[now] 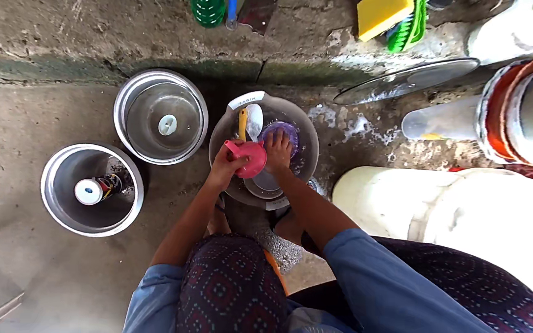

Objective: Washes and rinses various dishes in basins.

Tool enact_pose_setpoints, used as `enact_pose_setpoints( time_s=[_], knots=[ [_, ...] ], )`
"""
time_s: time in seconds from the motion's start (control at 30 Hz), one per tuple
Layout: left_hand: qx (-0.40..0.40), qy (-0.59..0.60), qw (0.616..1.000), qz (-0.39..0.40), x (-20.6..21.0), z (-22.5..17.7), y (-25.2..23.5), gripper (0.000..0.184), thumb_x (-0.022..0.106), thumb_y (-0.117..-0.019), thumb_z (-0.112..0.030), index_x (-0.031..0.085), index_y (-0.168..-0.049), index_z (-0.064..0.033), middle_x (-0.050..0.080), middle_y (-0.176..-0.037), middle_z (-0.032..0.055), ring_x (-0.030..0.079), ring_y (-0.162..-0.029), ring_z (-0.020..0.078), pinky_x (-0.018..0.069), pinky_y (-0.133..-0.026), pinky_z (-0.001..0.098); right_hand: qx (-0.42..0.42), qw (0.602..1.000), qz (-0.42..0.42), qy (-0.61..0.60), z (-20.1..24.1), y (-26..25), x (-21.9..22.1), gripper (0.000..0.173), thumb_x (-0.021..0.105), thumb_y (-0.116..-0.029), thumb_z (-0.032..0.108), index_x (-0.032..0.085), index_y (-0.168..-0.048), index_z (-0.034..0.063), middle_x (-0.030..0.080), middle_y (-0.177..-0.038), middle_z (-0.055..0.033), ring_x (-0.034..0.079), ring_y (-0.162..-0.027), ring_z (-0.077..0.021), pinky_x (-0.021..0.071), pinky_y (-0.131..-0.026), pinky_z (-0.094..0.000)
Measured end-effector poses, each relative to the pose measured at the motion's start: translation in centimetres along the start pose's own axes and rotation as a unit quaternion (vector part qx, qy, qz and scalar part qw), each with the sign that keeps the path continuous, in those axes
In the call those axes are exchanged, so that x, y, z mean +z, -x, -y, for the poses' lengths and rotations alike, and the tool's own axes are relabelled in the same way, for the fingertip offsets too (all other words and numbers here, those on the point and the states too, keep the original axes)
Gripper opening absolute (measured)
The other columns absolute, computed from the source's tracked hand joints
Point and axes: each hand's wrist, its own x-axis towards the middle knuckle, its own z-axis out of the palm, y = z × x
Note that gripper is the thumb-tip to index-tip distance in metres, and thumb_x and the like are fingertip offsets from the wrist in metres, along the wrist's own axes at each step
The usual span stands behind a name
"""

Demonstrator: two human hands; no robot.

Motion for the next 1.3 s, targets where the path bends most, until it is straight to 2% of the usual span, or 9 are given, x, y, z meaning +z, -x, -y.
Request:
enact_pose_setpoints(
  time_s=[0.13, 0.27, 0.57, 0.77, 0.9, 1.07, 1.17, 1.23, 1.3],
  knots=[
    [0.035, -0.027, 0.999, -0.008, -1.4, -0.3, 0.9, 0.055, 0.07, -0.0875, 0.002, 0.054, -0.138, -0.0101, 0.067, -0.118, 0.0111, 0.068, -0.095, 0.0182, 0.0598, -0.079, 0.0348, 0.01, 0.997, 0.045, -0.069, -0.1, -0.2, -0.9, 0.07, 0.061, -0.1015, 0.045, 0.045, -0.146, -0.0062, 0.047, -0.15, -0.0318, 0.045, -0.14, -0.0498, 0.0406, -0.111, -0.0641],
    [0.068, -0.044, 0.997, -0.007, -2.3, -0.6, 1.8, 0.058, 0.073, -0.0836, 0.006, 0.057, -0.137, -0.0102, 0.068, -0.12, 0.0112, 0.069, -0.098, 0.0193, 0.06, -0.082, 0.0367, 0.028, 0.996, 0.082, -0.004, 0.2, 0.1, -0.2, 0.082, 0.052, -0.1024, 0.055, 0.034, -0.154, -0.0068, 0.031, -0.16, -0.0343, 0.026, -0.151, -0.0519, 0.0195, -0.12, -0.0694],
    [0.221, -0.113, 0.968, -0.036, -2.6, -2.6, 3.1, 0.047, 0.079, -0.0787, 0.006, 0.067, -0.124, 0.0033, 0.057, -0.138, 0.0214, 0.054, -0.13, 0.0277, 0.0483, -0.107, 0.0416, -0.066, 0.989, -0.103, -0.087, -0.4, 5.1, -0.5, 0.069, 0.064, -0.0972, 0.041, 0.051, -0.145, -0.0077, 0.037, -0.153, -0.0398, 0.035, -0.14, -0.0618, 0.0247, -0.117, -0.0708],
    [0.367, -0.115, 0.865, -0.322, -13.4, -7.2, 9.2, 0.049, 0.076, -0.0846, -0.003, 0.058, -0.13, 0.0056, 0.066, -0.125, 0.0156, 0.067, -0.111, 0.0196, 0.0582, -0.096, 0.0398, -0.088, 0.979, -0.138, -0.122, 0.1, 8.8, -1.1, 0.064, 0.064, -0.0975, 0.037, 0.055, -0.138, -0.0118, 0.043, -0.145, -0.0436, 0.04, -0.134, -0.0645, 0.0307, -0.112, -0.071],
    [0.191, -0.336, 0.751, -0.535, -24.3, -6.5, 10.7, 0.061, 0.081, -0.0816, -0.025, 0.062, -0.135, -0.0021, 0.051, -0.142, 0.0277, 0.046, -0.135, 0.0407, 0.0378, -0.113, 0.0524, -0.126, 0.983, -0.044, -0.124, 0.1, 10.5, -0.5, 0.056, 0.065, -0.0975, 0.033, 0.06, -0.13, -0.0122, 0.053, -0.135, -0.0416, 0.048, -0.13, -0.0596, 0.0382, -0.111, -0.0667],
    [0.025, -0.534, 0.765, -0.36, -30.1, -4.1, 7.8, 0.062, 0.084, -0.0823, -0.025, 0.063, -0.137, -0.0079, 0.042, -0.151, 0.0335, 0.037, -0.139, 0.0573, 0.0299, -0.112, 0.0718, -0.031, 0.985, 0.162, -0.058, 1.7, 10.2, -0.4, 0.076, 0.07, -0.0952, 0.048, 0.05, -0.146, -0.0049, 0.042, -0.152, -0.0352, 0.035, -0.144, -0.0535, 0.0289, -0.117, -0.0674],
    [-0.033, -0.559, 0.746, -0.361, -30.7, -3.2, 6.2, 0.083, 0.08, -0.0866, -0.03, 0.04, -0.152, 0.0008, 0.031, -0.156, 0.0372, 0.027, -0.145, 0.06, 0.023, -0.115, 0.0743, 0.034, 0.976, 0.21, -0.041, 1.3, 8.7, -0.3, 0.097, 0.074, -0.0885, 0.059, 0.037, -0.156, -0.0012, 0.025, -0.164, -0.031, 0.021, -0.152, -0.0517, 0.0212, -0.119, -0.0702],
    [-0.083, -0.606, 0.706, -0.356, -31.0, -2.1, 6.1, 0.091, 0.071, -0.0923, -0.04, 0.026, -0.158, 0.0035, 0.018, -0.165, 0.0334, 0.008, -0.154, 0.0541, 0.0025, -0.118, 0.0766, 0.034, 0.974, 0.224, -0.023, 1.2, 8.1, 0.2, 0.095, 0.074, -0.0891, 0.057, 0.039, -0.155, -0.0013, 0.026, -0.164, -0.0296, 0.027, -0.15, -0.0503, 0.0251, -0.118, -0.0684],
    [-0.137, -0.654, 0.663, -0.337, -31.1, -1.1, 6.1, 0.1, 0.07, -0.0897, -0.044, 0.02, -0.158, 0.0084, 0.006, -0.167, 0.0329, -0.001, -0.155, 0.0514, -0.0037, -0.117, 0.0765, 0.011, 0.971, 0.236, -0.019, 1.7, 7.6, 0.5, 0.076, 0.07, -0.0954, 0.047, 0.048, -0.148, -0.0031, 0.043, -0.155, -0.0295, 0.041, -0.143, -0.0478, 0.0334, -0.115, -0.065]
  ],
)
